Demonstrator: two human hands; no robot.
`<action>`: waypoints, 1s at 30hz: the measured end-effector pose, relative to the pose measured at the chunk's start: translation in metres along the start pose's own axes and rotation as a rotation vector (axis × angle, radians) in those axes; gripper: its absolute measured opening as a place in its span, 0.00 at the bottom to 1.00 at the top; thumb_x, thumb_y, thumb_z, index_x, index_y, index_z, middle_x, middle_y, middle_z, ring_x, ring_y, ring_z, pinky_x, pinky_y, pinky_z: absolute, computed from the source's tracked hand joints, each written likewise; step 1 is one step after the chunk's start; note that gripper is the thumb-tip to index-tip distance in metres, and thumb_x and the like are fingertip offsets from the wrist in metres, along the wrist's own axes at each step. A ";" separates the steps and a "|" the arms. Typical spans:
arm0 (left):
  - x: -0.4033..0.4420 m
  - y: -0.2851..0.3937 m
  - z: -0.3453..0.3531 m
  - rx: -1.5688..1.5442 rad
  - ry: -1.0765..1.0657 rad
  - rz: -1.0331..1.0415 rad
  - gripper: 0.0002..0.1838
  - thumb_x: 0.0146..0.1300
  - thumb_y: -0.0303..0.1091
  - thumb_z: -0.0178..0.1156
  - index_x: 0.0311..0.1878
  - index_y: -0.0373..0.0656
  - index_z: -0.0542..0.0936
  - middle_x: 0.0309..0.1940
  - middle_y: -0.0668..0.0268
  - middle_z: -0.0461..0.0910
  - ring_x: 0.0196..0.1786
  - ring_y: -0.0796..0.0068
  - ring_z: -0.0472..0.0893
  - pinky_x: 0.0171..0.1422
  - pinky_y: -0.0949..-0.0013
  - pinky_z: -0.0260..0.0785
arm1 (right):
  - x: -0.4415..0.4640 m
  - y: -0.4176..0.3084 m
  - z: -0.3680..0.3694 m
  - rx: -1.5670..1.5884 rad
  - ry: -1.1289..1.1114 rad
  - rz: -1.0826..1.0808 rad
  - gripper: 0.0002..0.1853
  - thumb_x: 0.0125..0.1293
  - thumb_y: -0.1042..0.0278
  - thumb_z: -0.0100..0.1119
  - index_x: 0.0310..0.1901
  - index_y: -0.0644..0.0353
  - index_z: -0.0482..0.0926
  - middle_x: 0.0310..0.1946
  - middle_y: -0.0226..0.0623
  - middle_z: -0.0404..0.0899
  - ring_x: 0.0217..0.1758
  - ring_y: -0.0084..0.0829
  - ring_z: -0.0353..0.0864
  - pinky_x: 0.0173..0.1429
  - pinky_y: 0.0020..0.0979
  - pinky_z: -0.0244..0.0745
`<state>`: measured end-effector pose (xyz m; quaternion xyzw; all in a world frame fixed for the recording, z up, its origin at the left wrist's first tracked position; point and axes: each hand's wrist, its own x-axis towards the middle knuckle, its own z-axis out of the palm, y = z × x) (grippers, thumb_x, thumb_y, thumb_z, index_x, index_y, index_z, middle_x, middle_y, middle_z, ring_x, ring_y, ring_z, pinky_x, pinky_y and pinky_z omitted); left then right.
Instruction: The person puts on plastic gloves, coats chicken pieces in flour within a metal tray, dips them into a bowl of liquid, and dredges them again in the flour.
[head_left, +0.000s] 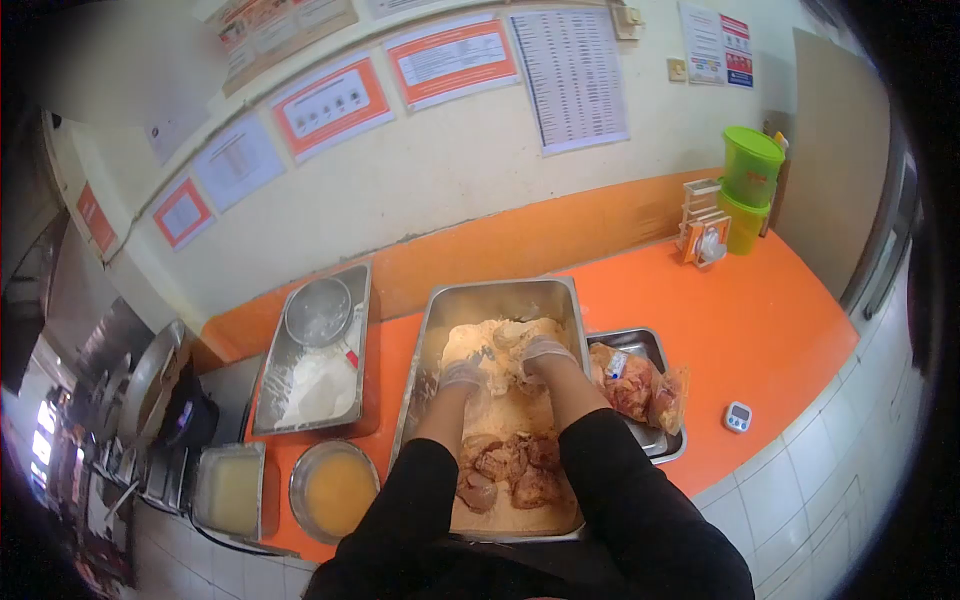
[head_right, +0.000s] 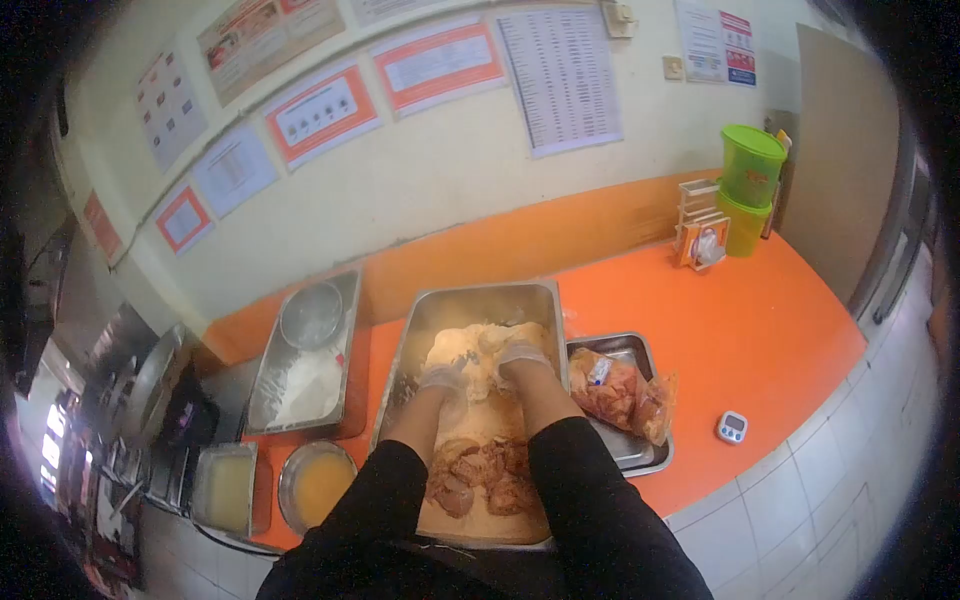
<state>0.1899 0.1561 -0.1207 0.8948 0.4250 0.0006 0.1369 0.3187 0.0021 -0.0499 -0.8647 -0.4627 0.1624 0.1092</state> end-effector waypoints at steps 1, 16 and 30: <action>0.001 -0.001 -0.005 0.042 -0.137 -0.002 0.36 0.46 0.50 0.61 0.59 0.44 0.68 0.53 0.51 0.72 0.55 0.53 0.73 0.57 0.59 0.65 | 0.000 0.000 0.001 0.027 0.004 0.011 0.22 0.42 0.66 0.61 0.43 0.63 0.79 0.47 0.48 0.76 0.53 0.40 0.75 0.53 0.36 0.71; -0.026 0.032 -0.038 0.374 -0.202 0.287 0.41 0.47 0.49 0.62 0.65 0.46 0.61 0.59 0.53 0.67 0.60 0.58 0.69 0.61 0.62 0.62 | -0.005 -0.002 -0.018 0.178 -0.092 0.046 0.21 0.43 0.72 0.58 0.44 0.64 0.79 0.48 0.48 0.75 0.51 0.41 0.76 0.53 0.36 0.71; -0.067 0.041 -0.073 0.345 -0.187 0.119 0.19 0.46 0.37 0.63 0.42 0.40 0.80 0.47 0.52 0.76 0.51 0.57 0.76 0.53 0.63 0.69 | -0.026 -0.009 -0.034 0.228 -0.050 -0.057 0.17 0.42 0.72 0.59 0.39 0.61 0.81 0.45 0.48 0.77 0.51 0.42 0.76 0.51 0.35 0.72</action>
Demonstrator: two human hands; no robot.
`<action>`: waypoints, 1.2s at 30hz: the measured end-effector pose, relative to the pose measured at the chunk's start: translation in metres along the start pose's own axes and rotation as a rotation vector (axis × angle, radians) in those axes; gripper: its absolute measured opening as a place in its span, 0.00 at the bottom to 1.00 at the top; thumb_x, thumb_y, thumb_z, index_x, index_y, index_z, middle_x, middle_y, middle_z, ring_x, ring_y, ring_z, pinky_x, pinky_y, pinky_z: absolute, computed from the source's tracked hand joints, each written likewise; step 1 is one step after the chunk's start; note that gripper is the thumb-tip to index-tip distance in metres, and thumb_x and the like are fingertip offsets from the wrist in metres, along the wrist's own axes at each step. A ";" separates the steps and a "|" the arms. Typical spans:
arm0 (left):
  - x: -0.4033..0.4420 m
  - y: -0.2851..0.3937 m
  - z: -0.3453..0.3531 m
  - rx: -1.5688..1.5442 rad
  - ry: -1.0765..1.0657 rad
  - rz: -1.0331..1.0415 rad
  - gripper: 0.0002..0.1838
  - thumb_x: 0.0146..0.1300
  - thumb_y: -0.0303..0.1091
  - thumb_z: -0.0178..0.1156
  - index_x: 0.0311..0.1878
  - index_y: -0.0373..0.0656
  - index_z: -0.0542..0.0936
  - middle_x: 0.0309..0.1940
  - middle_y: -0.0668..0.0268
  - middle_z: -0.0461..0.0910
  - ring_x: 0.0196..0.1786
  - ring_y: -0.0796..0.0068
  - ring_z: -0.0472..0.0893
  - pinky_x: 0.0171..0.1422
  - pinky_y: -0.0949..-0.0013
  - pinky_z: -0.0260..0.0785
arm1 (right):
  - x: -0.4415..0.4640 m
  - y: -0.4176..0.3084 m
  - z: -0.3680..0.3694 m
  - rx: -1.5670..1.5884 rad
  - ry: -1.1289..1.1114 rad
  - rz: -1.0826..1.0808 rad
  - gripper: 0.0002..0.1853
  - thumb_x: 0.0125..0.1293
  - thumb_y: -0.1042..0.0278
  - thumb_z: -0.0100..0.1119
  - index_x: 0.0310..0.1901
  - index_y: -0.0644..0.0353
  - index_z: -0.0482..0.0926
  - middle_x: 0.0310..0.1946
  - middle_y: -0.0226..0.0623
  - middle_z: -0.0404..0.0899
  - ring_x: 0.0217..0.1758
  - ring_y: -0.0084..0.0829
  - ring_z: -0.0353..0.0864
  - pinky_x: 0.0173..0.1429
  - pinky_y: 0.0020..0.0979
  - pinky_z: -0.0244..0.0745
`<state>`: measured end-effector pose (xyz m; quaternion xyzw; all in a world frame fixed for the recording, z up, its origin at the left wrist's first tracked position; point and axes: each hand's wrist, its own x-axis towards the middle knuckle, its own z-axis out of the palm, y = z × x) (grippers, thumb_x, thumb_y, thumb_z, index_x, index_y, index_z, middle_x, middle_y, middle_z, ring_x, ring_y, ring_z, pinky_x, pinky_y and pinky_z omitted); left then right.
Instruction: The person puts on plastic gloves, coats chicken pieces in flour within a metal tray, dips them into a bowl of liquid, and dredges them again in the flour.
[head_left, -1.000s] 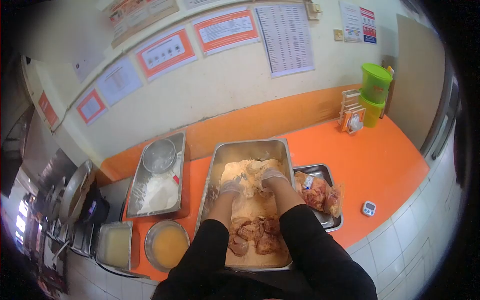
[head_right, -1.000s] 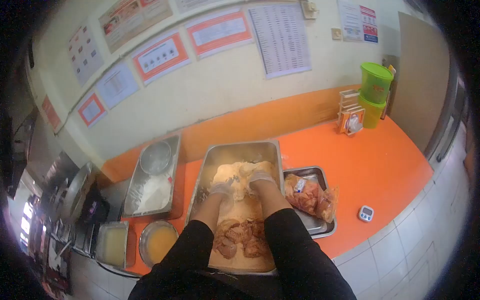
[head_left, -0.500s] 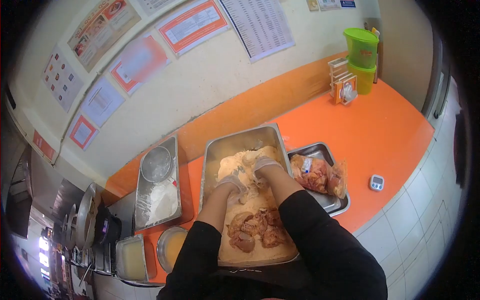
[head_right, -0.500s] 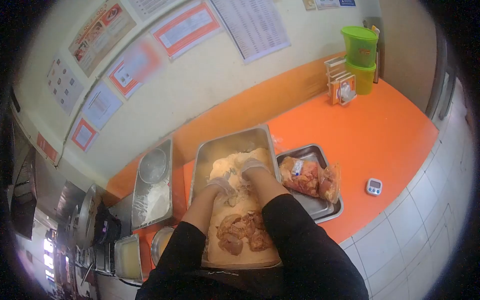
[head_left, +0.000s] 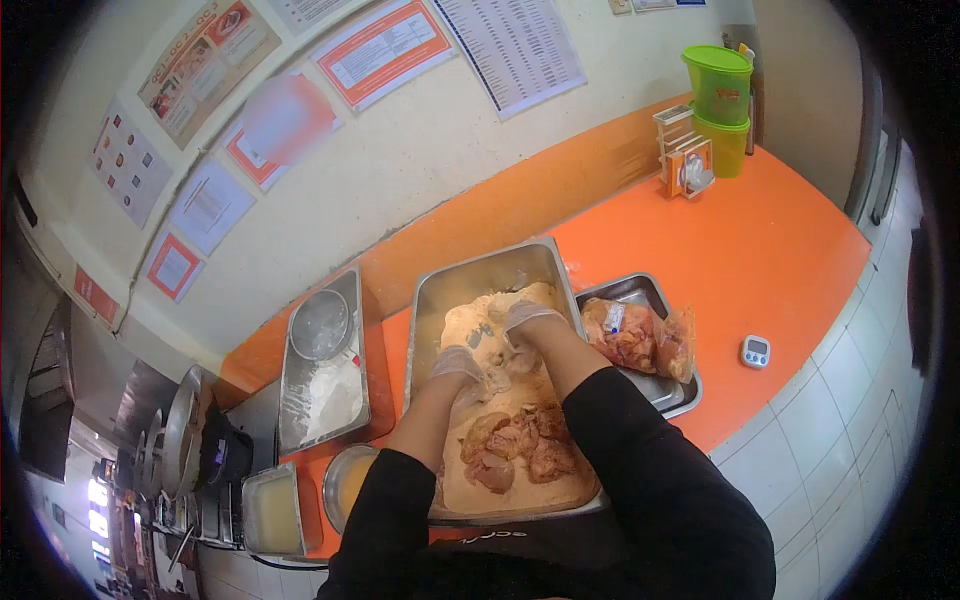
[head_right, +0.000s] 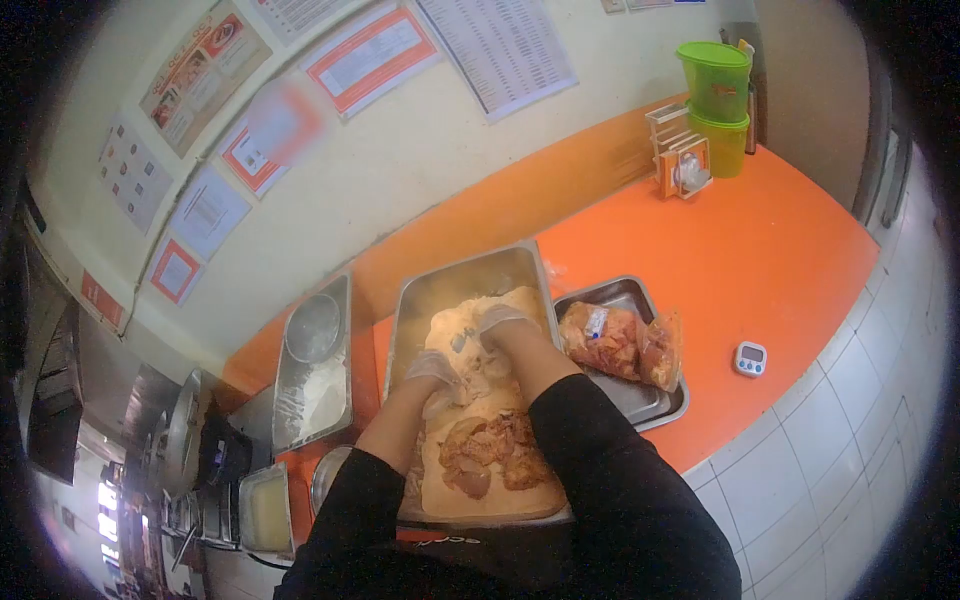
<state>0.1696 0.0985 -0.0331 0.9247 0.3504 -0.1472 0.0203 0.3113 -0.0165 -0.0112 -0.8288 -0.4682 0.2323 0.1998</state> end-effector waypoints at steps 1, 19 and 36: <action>-0.002 -0.004 -0.001 0.012 -0.011 -0.032 0.19 0.46 0.38 0.63 0.43 0.40 0.79 0.47 0.53 0.76 0.51 0.58 0.76 0.52 0.63 0.69 | -0.003 -0.003 0.001 0.040 0.056 0.038 0.16 0.42 0.71 0.59 0.37 0.62 0.81 0.45 0.48 0.77 0.50 0.42 0.76 0.51 0.36 0.72; -0.242 -0.130 -0.092 0.026 0.155 -0.254 0.15 0.49 0.36 0.57 0.37 0.36 0.81 0.40 0.49 0.78 0.44 0.54 0.78 0.50 0.58 0.70 | -0.022 -0.101 0.013 -0.458 -0.008 -0.524 0.12 0.49 0.64 0.53 0.31 0.60 0.81 0.34 0.47 0.78 0.39 0.44 0.77 0.43 0.37 0.71; -0.266 -0.276 0.092 -0.293 -0.001 -0.444 0.21 0.41 0.38 0.66 0.38 0.35 0.80 0.40 0.48 0.78 0.46 0.55 0.78 0.48 0.62 0.69 | -0.070 -0.308 0.201 -0.677 -0.280 -1.010 0.10 0.45 0.67 0.57 0.28 0.61 0.83 0.30 0.46 0.80 0.39 0.40 0.80 0.43 0.34 0.74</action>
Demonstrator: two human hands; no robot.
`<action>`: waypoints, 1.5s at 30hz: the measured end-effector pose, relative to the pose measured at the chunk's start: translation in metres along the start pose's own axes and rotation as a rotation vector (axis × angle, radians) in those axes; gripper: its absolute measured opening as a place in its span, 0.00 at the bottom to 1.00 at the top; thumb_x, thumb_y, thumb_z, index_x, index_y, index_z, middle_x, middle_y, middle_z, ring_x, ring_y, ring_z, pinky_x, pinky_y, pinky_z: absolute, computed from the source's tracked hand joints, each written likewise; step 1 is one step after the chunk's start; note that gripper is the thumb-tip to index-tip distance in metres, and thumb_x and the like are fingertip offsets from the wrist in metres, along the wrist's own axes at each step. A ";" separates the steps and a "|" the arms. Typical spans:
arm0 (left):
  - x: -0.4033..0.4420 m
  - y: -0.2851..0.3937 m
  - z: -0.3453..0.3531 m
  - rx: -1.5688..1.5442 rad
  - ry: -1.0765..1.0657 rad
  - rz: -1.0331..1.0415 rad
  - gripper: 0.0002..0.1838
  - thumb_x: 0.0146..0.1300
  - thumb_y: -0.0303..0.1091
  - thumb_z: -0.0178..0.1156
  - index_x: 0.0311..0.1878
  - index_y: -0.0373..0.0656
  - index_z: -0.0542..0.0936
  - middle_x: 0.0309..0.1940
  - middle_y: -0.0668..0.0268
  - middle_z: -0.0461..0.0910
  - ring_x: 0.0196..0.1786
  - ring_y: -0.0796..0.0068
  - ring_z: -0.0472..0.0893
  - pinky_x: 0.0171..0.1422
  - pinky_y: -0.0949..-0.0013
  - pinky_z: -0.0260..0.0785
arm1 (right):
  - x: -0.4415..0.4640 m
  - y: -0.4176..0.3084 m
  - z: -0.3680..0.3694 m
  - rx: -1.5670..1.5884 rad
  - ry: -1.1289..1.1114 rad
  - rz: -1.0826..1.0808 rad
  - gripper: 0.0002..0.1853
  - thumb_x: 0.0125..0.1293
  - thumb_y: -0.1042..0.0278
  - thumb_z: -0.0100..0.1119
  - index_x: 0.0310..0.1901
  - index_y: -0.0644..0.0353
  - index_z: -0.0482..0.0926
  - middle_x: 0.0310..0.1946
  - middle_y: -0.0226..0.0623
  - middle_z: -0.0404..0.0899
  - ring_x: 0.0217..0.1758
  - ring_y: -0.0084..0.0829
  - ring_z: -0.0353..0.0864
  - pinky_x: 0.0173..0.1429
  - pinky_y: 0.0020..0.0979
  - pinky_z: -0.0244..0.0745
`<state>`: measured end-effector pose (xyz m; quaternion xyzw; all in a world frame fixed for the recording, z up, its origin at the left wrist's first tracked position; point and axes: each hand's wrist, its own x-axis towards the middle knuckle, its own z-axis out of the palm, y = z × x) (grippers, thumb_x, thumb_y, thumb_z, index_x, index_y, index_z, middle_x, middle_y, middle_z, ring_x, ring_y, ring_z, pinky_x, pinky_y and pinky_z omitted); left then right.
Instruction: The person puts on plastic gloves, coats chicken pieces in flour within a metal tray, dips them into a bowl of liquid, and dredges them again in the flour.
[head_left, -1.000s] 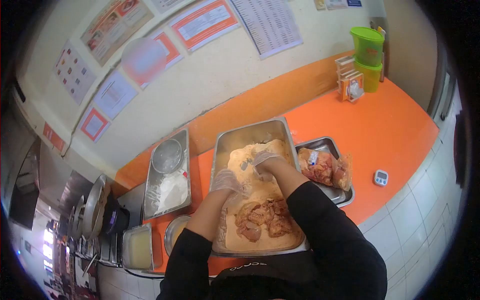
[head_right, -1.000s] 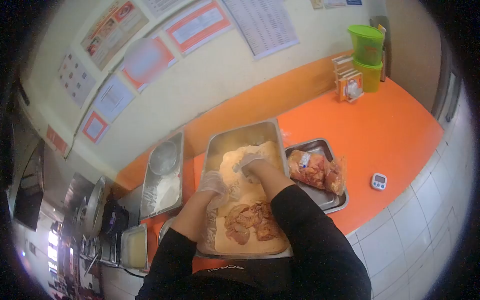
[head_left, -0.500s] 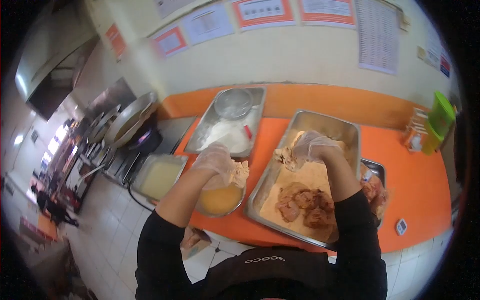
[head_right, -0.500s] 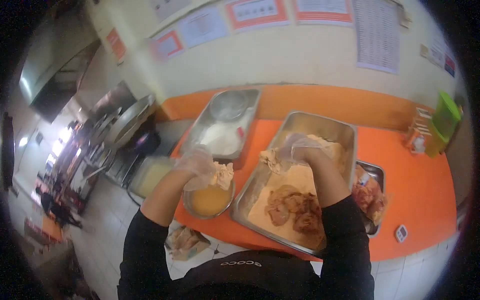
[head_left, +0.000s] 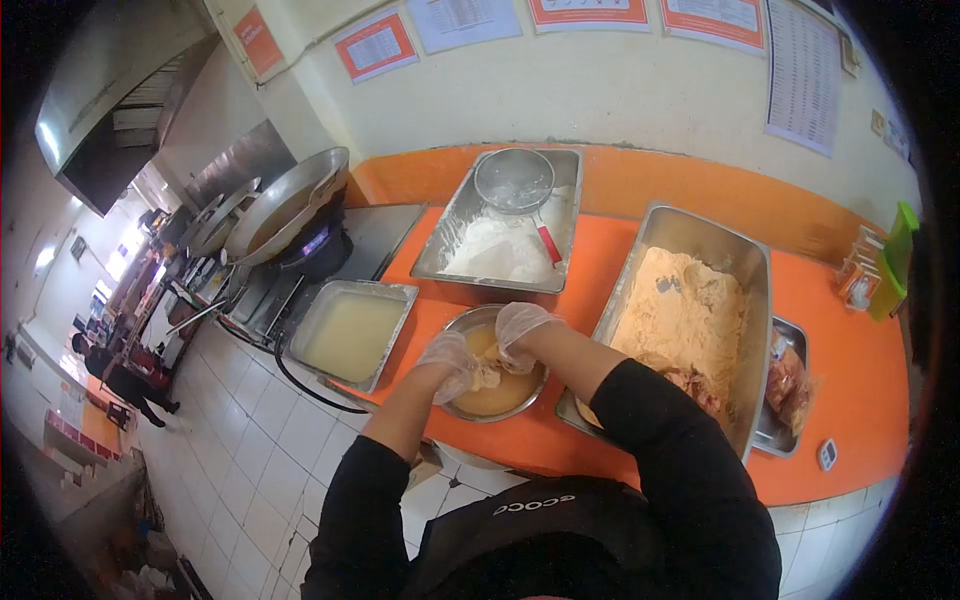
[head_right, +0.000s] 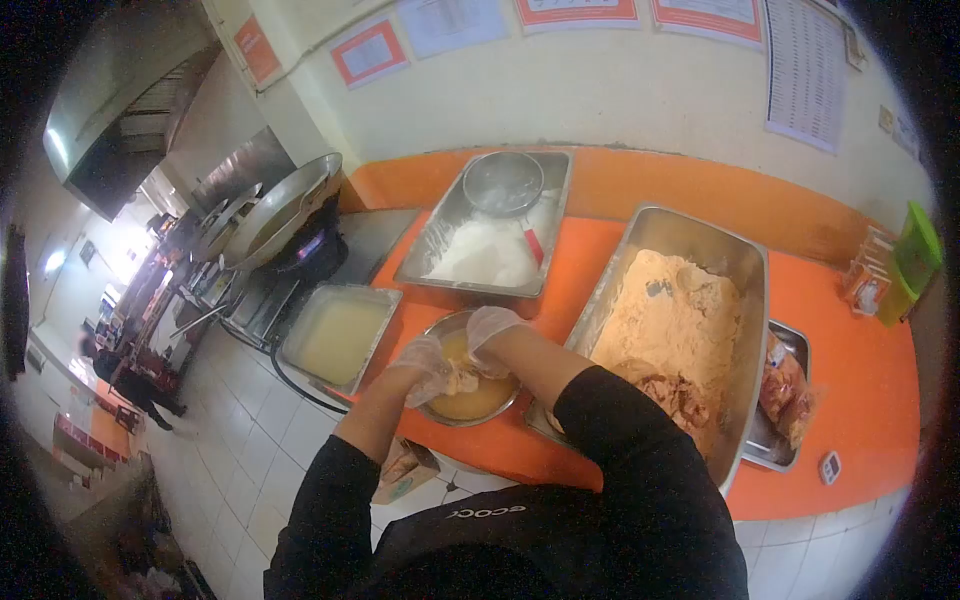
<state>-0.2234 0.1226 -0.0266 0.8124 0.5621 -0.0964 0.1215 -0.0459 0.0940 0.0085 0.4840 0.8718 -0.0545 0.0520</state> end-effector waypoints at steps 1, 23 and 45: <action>0.000 -0.003 0.004 -0.005 -0.012 0.034 0.20 0.43 0.38 0.65 0.38 0.33 0.80 0.39 0.48 0.78 0.45 0.55 0.77 0.47 0.62 0.69 | 0.000 -0.004 -0.002 -0.026 -0.050 -0.006 0.11 0.46 0.66 0.57 0.30 0.60 0.83 0.34 0.46 0.80 0.42 0.41 0.80 0.46 0.33 0.73; 0.052 -0.029 0.028 0.058 -0.152 0.121 0.25 0.38 0.39 0.69 0.43 0.40 0.80 0.45 0.53 0.78 0.50 0.59 0.76 0.52 0.61 0.69 | 0.034 -0.016 0.052 0.105 -0.245 0.160 0.19 0.45 0.66 0.61 0.43 0.53 0.81 0.46 0.39 0.78 0.51 0.36 0.77 0.48 0.38 0.74; -0.003 -0.012 -0.039 0.090 0.102 -0.005 0.17 0.40 0.39 0.66 0.34 0.40 0.82 0.34 0.48 0.78 0.42 0.57 0.80 0.46 0.62 0.72 | 0.006 -0.017 -0.032 0.037 0.016 0.127 0.09 0.45 0.70 0.55 0.28 0.62 0.82 0.30 0.47 0.80 0.37 0.41 0.81 0.39 0.35 0.74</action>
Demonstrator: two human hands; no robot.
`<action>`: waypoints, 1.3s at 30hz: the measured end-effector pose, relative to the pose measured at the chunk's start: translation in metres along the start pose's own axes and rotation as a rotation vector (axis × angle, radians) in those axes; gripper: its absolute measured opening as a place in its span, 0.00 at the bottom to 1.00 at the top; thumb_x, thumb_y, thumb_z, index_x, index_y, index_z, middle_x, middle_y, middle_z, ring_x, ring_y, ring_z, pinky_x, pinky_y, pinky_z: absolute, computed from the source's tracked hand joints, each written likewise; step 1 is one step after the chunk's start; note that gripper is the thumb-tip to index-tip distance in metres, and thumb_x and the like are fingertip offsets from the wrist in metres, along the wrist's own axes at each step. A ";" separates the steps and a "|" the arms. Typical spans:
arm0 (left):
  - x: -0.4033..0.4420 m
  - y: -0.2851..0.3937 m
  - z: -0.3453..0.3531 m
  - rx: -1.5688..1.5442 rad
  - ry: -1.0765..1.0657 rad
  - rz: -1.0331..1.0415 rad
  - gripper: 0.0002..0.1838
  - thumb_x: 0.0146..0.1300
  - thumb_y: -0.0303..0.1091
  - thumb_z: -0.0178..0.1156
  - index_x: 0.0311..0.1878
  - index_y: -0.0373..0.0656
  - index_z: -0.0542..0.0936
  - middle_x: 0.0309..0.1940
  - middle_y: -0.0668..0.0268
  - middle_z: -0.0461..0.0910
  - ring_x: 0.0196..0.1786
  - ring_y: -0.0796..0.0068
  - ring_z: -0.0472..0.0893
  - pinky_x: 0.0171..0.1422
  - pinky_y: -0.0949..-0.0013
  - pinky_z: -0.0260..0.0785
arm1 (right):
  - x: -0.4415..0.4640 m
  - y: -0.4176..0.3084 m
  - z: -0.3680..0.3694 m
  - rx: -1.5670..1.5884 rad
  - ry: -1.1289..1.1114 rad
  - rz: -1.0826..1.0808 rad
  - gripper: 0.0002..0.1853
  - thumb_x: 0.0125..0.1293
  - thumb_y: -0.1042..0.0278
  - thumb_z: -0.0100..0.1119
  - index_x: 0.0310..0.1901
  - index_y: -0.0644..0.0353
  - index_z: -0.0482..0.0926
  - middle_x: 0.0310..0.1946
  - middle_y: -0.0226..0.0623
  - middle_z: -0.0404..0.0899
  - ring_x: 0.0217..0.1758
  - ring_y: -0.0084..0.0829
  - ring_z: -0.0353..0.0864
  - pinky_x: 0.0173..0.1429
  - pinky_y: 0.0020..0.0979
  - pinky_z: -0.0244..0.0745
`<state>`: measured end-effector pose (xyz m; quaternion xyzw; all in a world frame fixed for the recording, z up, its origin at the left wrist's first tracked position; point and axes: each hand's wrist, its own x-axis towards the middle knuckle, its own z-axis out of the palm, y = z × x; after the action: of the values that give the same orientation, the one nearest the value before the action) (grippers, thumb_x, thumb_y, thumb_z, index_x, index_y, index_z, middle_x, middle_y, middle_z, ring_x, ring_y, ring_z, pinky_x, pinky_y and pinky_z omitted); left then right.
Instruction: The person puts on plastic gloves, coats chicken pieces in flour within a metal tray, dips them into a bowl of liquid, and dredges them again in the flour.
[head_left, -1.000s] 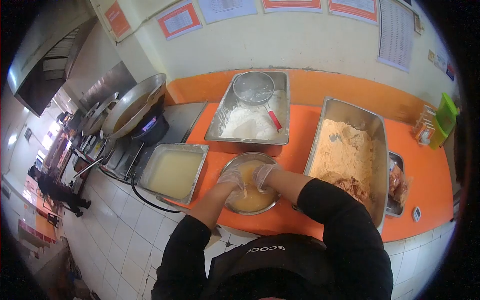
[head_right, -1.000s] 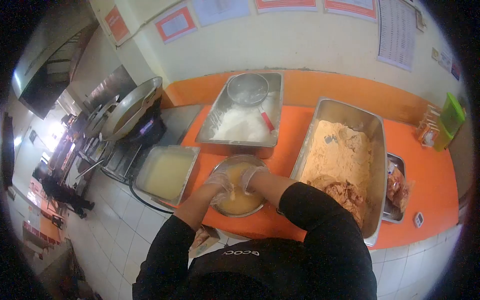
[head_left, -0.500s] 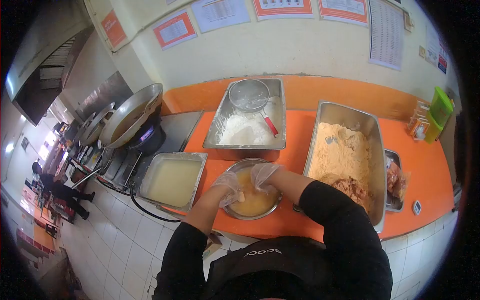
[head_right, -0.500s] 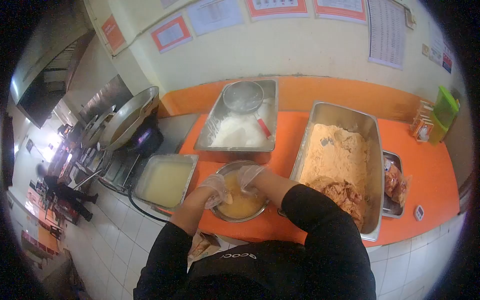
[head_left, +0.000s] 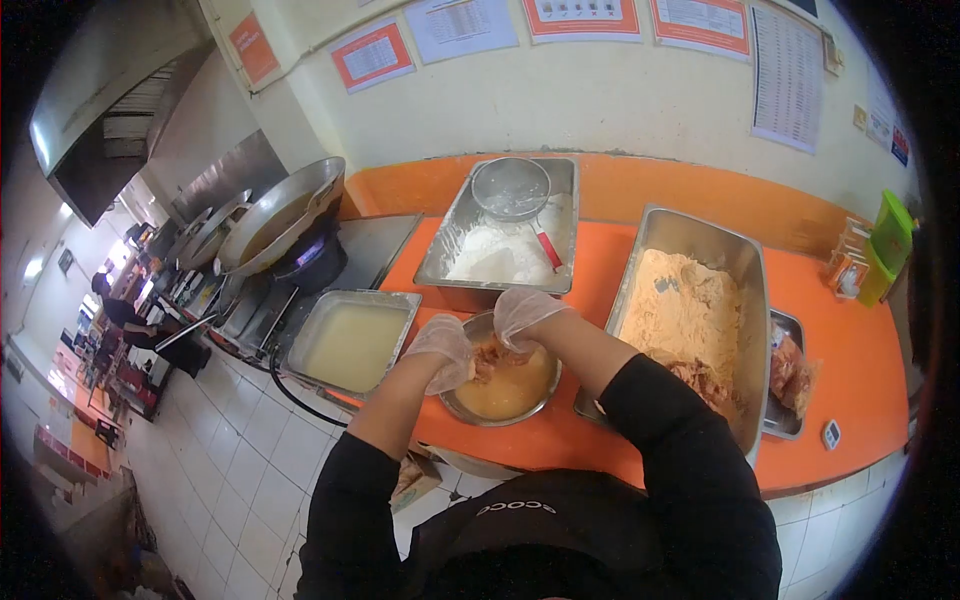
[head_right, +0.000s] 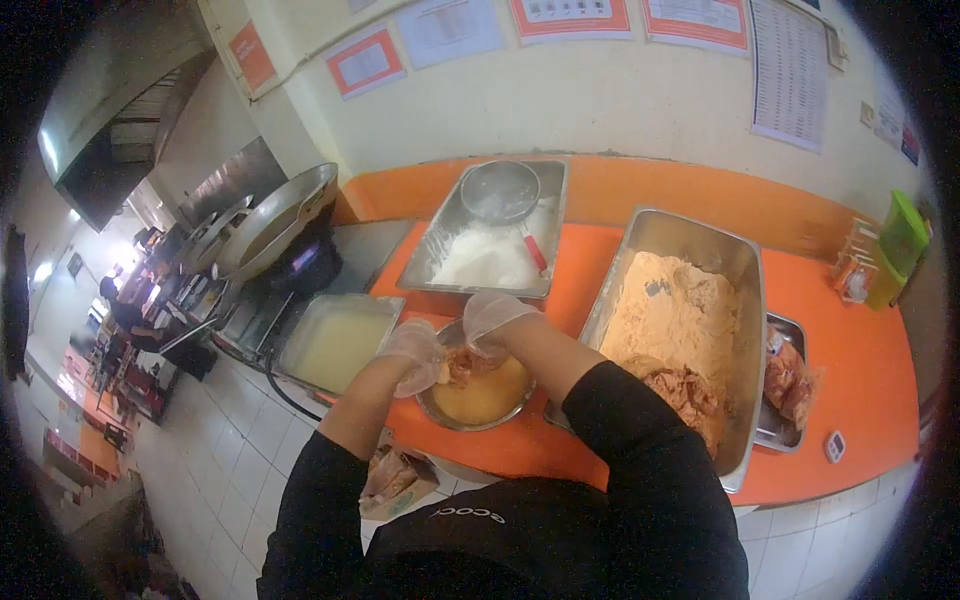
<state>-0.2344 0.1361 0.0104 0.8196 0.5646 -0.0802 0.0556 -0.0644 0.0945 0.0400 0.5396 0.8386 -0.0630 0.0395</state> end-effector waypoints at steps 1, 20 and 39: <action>-0.006 0.005 -0.007 -0.004 0.006 -0.035 0.17 0.41 0.39 0.66 0.34 0.40 0.82 0.35 0.48 0.78 0.43 0.57 0.79 0.47 0.62 0.72 | 0.002 0.001 0.004 -0.040 -0.010 -0.040 0.09 0.45 0.71 0.55 0.28 0.62 0.82 0.30 0.47 0.80 0.36 0.41 0.81 0.39 0.35 0.74; -0.027 0.174 -0.116 0.256 0.339 0.330 0.11 0.48 0.36 0.57 0.31 0.43 0.83 0.35 0.53 0.80 0.41 0.59 0.80 0.45 0.60 0.71 | -0.145 0.123 -0.050 -0.258 0.307 0.138 0.07 0.44 0.66 0.56 0.24 0.58 0.82 0.26 0.42 0.80 0.33 0.37 0.81 0.35 0.31 0.73; 0.074 0.337 -0.005 -0.090 0.033 0.680 0.21 0.44 0.46 0.60 0.35 0.38 0.81 0.36 0.50 0.79 0.41 0.55 0.79 0.47 0.60 0.71 | -0.295 0.214 0.004 0.449 -0.200 0.652 0.13 0.44 0.64 0.58 0.33 0.59 0.82 0.34 0.49 0.79 0.36 0.39 0.79 0.39 0.35 0.73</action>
<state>0.1067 0.0843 0.0014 0.9588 0.2629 -0.0187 0.1062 0.2530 -0.0841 0.0626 0.7635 0.5812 -0.2808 0.0201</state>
